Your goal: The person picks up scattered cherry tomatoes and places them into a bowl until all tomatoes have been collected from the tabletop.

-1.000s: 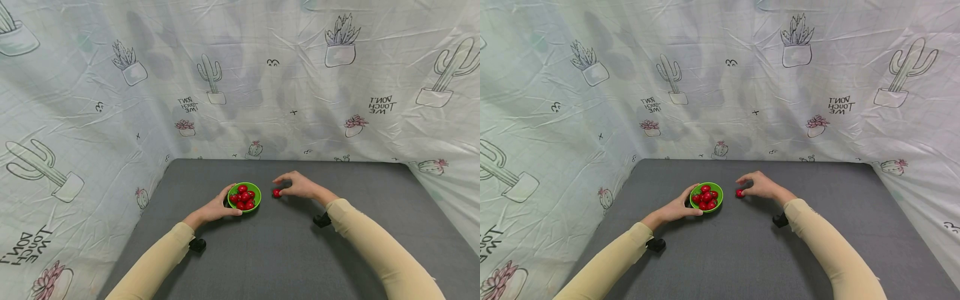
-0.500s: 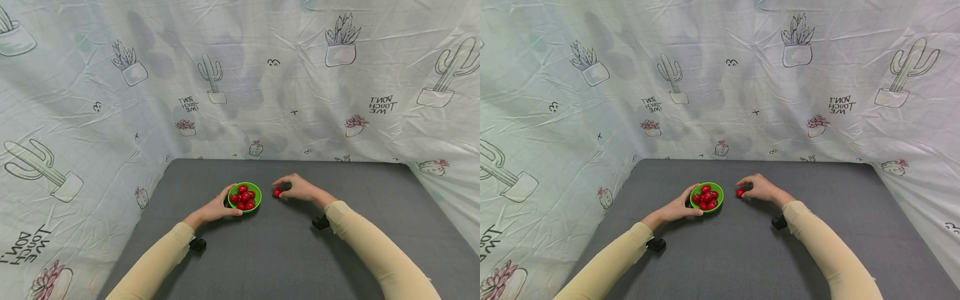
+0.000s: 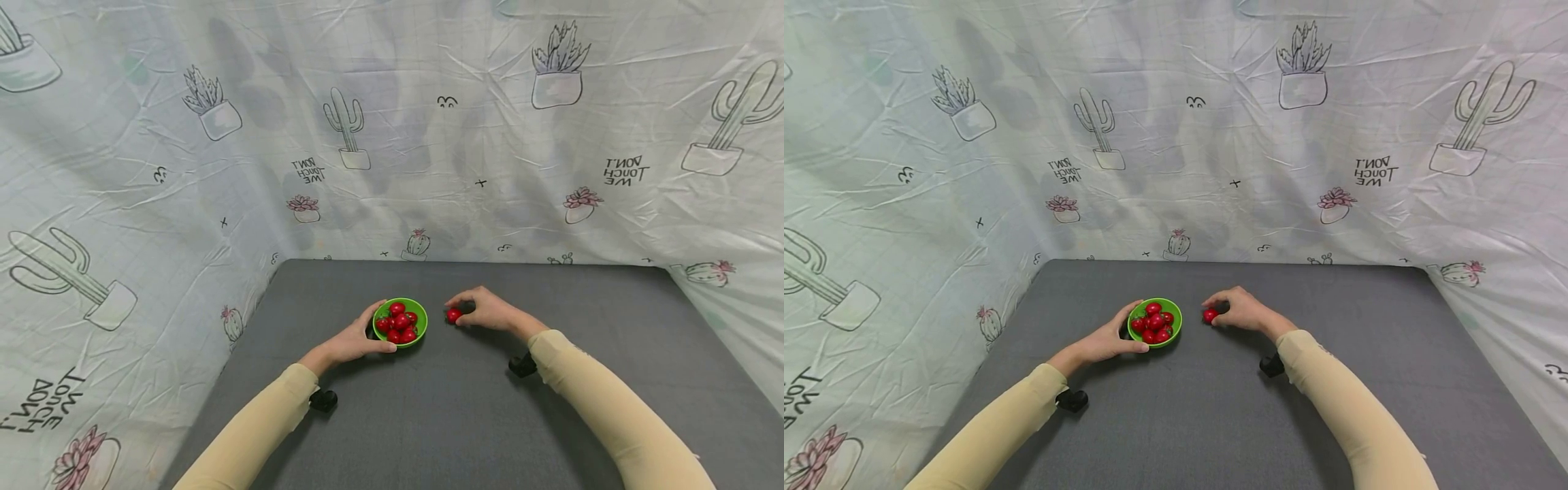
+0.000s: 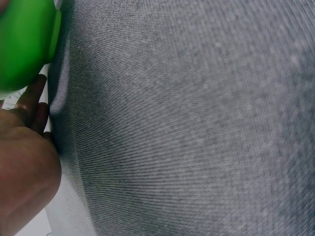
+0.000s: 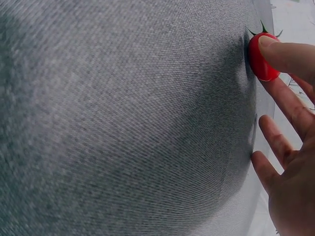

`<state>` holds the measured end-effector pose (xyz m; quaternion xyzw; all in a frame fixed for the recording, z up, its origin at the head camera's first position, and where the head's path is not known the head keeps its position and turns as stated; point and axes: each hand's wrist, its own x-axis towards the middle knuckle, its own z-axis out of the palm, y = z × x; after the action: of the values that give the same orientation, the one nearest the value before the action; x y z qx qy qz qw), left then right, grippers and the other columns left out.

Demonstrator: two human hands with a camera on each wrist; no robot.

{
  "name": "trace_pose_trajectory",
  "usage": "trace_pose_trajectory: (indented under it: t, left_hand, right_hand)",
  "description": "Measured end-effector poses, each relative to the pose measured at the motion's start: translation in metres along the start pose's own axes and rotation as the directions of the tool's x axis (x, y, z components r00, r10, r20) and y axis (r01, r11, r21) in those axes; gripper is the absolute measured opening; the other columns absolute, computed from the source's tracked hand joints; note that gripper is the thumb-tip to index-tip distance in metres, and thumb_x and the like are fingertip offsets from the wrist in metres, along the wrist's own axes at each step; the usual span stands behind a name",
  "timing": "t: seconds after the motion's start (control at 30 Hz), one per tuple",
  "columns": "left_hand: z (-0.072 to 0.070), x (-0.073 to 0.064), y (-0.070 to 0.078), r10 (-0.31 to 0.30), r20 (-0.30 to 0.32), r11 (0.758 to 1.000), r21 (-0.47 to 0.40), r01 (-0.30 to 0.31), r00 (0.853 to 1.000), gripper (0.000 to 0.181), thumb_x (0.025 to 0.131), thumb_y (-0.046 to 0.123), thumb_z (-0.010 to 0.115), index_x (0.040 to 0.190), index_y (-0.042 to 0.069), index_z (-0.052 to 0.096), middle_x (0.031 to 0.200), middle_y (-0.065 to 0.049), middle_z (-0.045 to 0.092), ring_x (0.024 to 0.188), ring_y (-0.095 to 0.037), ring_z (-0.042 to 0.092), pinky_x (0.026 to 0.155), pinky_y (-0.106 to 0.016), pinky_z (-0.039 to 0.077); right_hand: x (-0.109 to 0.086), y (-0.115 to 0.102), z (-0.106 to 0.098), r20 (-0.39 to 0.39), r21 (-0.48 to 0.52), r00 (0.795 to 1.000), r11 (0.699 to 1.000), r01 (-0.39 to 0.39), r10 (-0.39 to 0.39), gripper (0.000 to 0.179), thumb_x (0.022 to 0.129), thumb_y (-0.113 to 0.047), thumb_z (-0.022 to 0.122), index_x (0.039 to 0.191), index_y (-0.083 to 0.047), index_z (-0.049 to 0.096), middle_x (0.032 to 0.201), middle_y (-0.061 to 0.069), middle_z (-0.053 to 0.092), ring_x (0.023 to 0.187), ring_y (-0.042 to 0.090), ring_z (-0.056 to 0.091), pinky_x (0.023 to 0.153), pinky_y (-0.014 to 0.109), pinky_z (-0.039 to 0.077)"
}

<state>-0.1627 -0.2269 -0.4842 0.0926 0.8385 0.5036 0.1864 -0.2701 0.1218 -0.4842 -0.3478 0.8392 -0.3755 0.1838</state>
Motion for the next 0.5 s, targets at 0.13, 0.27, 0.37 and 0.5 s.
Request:
trace_pose_trajectory:
  t: [0.13,0.27,0.37,0.5]
  left_hand:
    - [-0.0006,0.0005,0.001,0.0,-0.001,1.0,-0.003,0.0,1.0,0.103,0.084,0.042,0.085,0.163,0.035,0.019,0.166,-0.004,0.022,0.152,-0.028,0.019,0.117,-0.062,0.02]
    - [-0.0012,0.0006,0.0024,-0.001,0.0,1.0,-0.003,0.001,1.0,0.103,0.085,0.042,0.085,0.163,0.034,0.019,0.166,-0.005,0.021,0.152,-0.029,0.019,0.117,-0.062,0.02]
    - [-0.0016,0.0006,0.0034,-0.008,0.001,1.0,0.004,0.008,1.0,0.103,0.084,0.043,0.085,0.163,0.034,0.019,0.166,-0.005,0.021,0.152,-0.029,0.019,0.117,-0.062,0.02]
    - [-0.0022,0.0007,0.0046,-0.014,0.001,1.0,0.013,0.014,1.0,0.104,0.084,0.045,0.085,0.163,0.034,0.019,0.167,-0.004,0.021,0.152,-0.029,0.018,0.117,-0.062,0.02]
  right_hand:
    - [0.0003,-0.0006,-0.0001,-0.004,0.002,1.0,1.0,0.005,-0.005,0.042,0.092,-0.013,0.078,0.133,-0.008,0.069,0.135,0.008,0.064,0.13,0.032,0.055,0.106,0.054,0.043]
    - [0.0004,-0.001,-0.0001,-0.008,-0.001,1.0,1.0,-0.004,0.004,0.042,0.092,-0.012,0.078,0.133,-0.008,0.069,0.136,0.009,0.064,0.13,0.032,0.055,0.106,0.054,0.043]
    - [0.0002,-0.0011,-0.0004,-0.008,-0.01,1.0,1.0,-0.004,0.003,0.041,0.093,-0.012,0.077,0.133,-0.007,0.069,0.135,0.01,0.064,0.128,0.033,0.056,0.104,0.053,0.045]
    - [0.0004,-0.001,-0.0008,-0.003,-0.007,1.0,1.0,-0.007,0.007,0.039,0.095,-0.012,0.075,0.133,-0.007,0.069,0.133,0.01,0.065,0.122,0.029,0.059,0.096,0.048,0.05]
